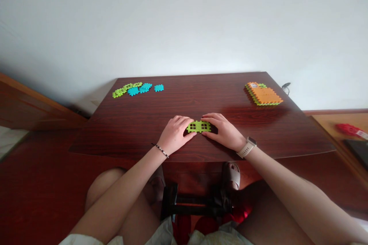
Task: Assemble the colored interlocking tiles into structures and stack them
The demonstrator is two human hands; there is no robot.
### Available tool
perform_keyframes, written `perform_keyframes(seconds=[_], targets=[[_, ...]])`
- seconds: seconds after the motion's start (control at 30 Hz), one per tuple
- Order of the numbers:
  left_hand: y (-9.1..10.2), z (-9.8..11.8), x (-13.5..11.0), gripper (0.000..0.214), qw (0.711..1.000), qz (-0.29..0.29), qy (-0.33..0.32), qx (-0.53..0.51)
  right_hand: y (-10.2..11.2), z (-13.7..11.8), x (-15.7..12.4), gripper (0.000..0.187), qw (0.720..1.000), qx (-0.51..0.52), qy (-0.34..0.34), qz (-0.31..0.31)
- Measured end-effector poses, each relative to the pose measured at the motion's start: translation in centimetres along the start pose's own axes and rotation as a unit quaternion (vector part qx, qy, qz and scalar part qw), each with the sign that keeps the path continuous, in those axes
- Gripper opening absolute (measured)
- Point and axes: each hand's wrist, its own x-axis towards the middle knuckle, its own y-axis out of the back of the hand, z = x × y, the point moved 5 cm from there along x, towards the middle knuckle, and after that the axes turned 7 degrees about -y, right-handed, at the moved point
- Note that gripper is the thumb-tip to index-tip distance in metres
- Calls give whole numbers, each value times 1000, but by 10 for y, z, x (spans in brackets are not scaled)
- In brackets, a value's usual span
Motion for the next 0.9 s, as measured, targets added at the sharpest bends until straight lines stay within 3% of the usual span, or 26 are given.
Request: perform_keyframes(seconds=[0.2, 0.43, 0.9], targets=[[-1, 5, -1, 25, 1000, 8, -28, 11, -2, -1, -2, 41, 1000, -15, 11, 7], [-9, 9, 0, 23, 992, 17, -122, -11, -3, -4, 0, 38, 1000, -23, 16, 3], [-16, 4, 2, 17, 993, 28, -112, -15, -6, -2, 2, 34, 999, -31, 28, 9]])
